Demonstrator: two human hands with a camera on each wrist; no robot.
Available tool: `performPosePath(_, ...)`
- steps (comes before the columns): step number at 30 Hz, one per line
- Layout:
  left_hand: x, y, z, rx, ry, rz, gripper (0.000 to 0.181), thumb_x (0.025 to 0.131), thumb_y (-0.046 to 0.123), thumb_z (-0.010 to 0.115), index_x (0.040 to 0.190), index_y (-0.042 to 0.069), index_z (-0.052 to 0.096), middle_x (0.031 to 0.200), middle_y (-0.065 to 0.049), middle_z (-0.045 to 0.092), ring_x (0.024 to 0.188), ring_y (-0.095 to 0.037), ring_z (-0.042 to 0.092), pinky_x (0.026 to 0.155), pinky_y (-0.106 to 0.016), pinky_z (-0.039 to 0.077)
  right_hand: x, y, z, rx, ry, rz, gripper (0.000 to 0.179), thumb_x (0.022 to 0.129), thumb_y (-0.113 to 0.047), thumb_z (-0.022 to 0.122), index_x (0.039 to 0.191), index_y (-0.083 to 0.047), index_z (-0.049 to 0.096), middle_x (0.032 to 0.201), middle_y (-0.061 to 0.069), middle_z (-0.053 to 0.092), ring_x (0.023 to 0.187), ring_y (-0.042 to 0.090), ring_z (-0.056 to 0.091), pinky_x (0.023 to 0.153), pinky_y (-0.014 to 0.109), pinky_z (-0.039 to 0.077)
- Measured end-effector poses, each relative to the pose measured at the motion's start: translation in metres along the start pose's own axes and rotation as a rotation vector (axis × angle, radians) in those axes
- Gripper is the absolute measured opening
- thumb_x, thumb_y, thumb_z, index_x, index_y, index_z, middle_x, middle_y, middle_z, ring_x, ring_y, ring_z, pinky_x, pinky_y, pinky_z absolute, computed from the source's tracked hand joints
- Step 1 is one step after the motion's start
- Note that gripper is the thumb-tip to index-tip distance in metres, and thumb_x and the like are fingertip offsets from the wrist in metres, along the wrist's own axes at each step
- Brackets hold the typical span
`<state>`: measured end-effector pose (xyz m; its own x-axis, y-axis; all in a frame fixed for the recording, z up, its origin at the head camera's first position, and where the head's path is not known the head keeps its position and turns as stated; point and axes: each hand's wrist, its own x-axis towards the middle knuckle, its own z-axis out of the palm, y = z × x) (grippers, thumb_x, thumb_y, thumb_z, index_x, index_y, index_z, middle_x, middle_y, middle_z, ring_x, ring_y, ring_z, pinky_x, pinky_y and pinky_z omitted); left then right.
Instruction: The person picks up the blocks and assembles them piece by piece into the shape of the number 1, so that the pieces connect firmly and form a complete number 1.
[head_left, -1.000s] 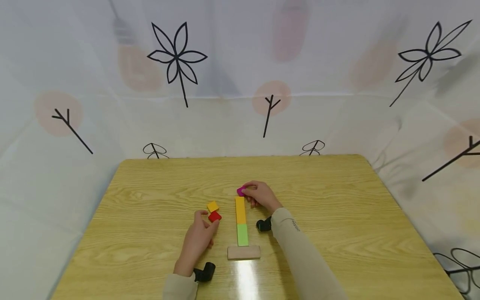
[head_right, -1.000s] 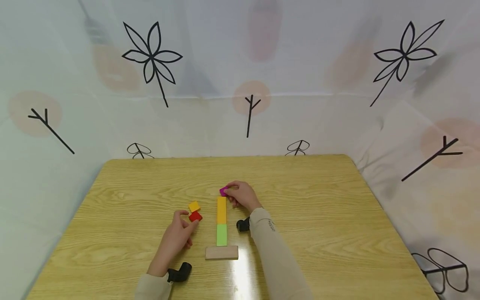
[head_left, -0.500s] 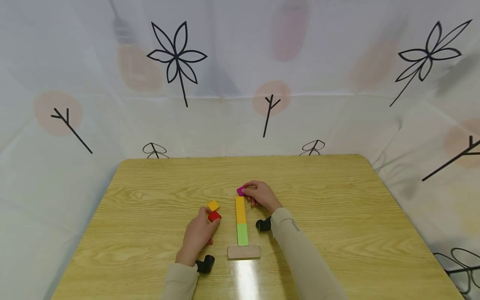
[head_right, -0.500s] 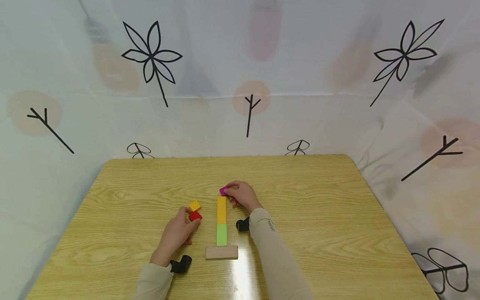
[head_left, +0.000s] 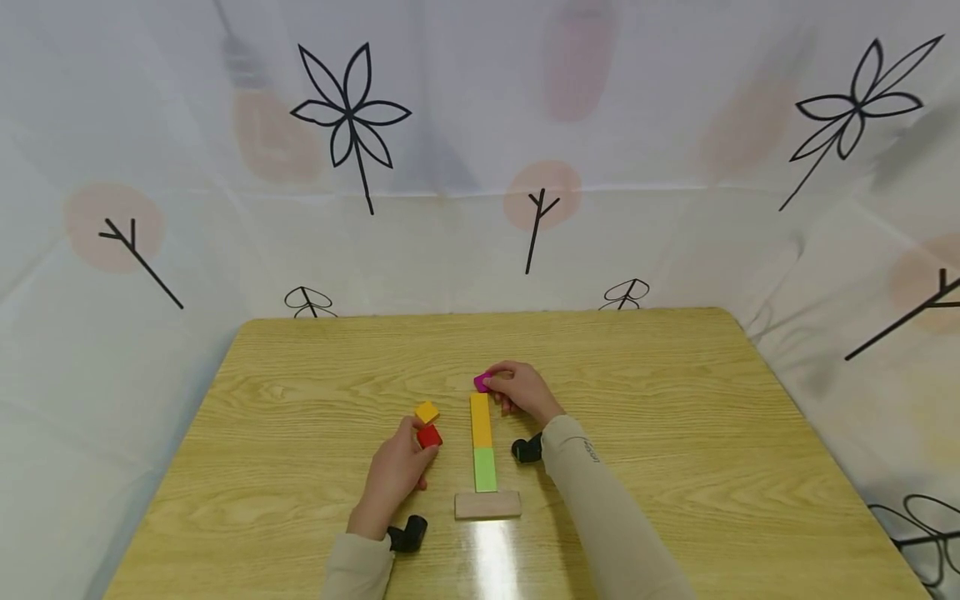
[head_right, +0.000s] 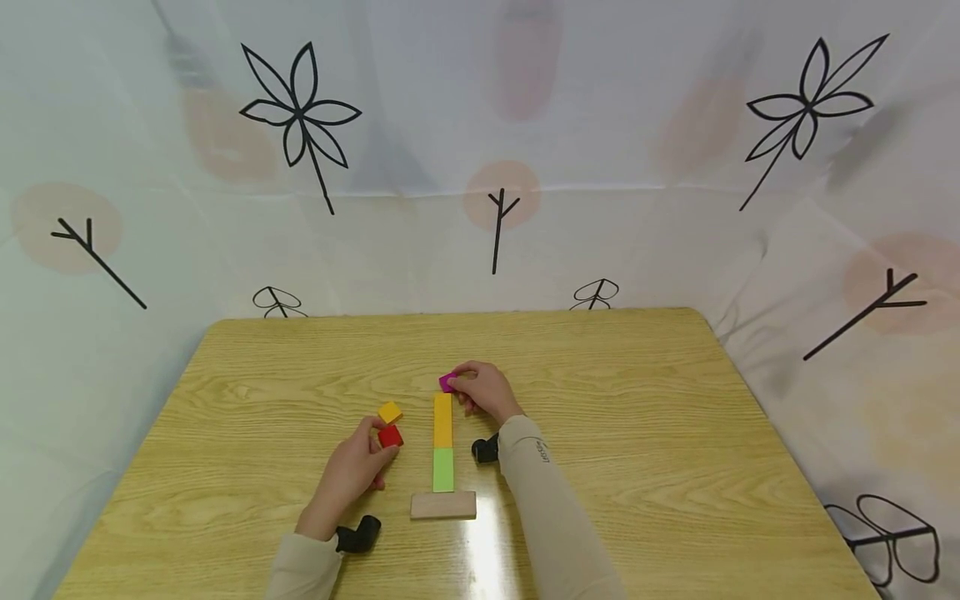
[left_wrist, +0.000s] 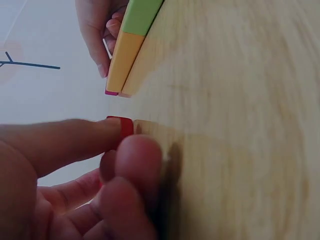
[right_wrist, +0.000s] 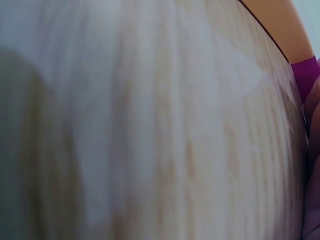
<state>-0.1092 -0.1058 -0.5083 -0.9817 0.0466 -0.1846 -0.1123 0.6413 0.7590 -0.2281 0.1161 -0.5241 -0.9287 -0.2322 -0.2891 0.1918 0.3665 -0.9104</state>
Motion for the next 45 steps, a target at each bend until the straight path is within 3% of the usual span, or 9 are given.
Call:
performPosePath(10, -0.003, 0.000, -0.003, -0.063, -0.042, -0.027, 0.032, 0.087, 0.019, 0.057, 0.114, 0.010, 0.041, 0.066, -0.003, 0.051, 0.043, -0.018, 0.052, 0.042, -0.029, 0.040, 0.000, -0.001, 0.000, -0.026, -0.003, 0.007, 0.030, 0.084, -0.027, 0.062, 0.109, -0.011, 0.056, 0.065, 0.011, 0.058, 0.043, 0.016, 0.049, 0.044, 0.029, 0.046)
performPosePath(24, 0.000, -0.001, -0.001, -0.091, -0.019, -0.018, 0.033, 0.087, 0.020, 0.059, 0.114, 0.009, 0.043, 0.070, -0.003, 0.051, 0.043, -0.017, 0.053, 0.042, -0.030, 0.042, -0.001, 0.000, -0.004, -0.047, 0.004, -0.002, 0.030, 0.085, -0.028, 0.062, 0.108, -0.010, 0.055, 0.062, 0.009, 0.055, 0.041, 0.015, 0.047, 0.042, 0.028, 0.045)
performPosePath(29, 0.003, -0.001, 0.000, -0.055, 0.025, -0.011, 0.034, 0.085, 0.022, 0.061, 0.112, 0.008, 0.046, 0.070, -0.001, 0.051, 0.045, -0.015, 0.051, 0.045, -0.028, 0.040, -0.001, 0.001, -0.002, -0.032, 0.003, 0.000, 0.030, 0.084, -0.029, 0.062, 0.108, -0.012, 0.055, 0.063, 0.010, 0.056, 0.042, 0.016, 0.046, 0.044, 0.029, 0.045)
performPosePath(37, 0.006, 0.010, -0.006, 0.062, 0.119, 0.048, 0.033, 0.080, 0.026, 0.066, 0.106, 0.009, 0.053, 0.073, 0.003, 0.052, 0.058, -0.013, 0.045, 0.053, -0.026, 0.037, 0.002, 0.002, 0.001, -0.034, 0.008, -0.004, 0.028, 0.084, -0.030, 0.062, 0.106, -0.013, 0.055, 0.062, 0.009, 0.056, 0.041, 0.016, 0.046, 0.042, 0.028, 0.044)
performPosePath(45, 0.020, 0.025, -0.009, 0.132, 0.145, 0.081, 0.035, 0.079, 0.030, 0.067, 0.107, 0.013, 0.054, 0.071, 0.005, 0.053, 0.058, -0.012, 0.045, 0.052, -0.026, 0.037, 0.004, 0.004, 0.000, -0.041, 0.014, 0.003, 0.030, 0.083, -0.031, 0.063, 0.106, -0.013, 0.055, 0.062, 0.009, 0.057, 0.041, 0.015, 0.046, 0.042, 0.028, 0.044)
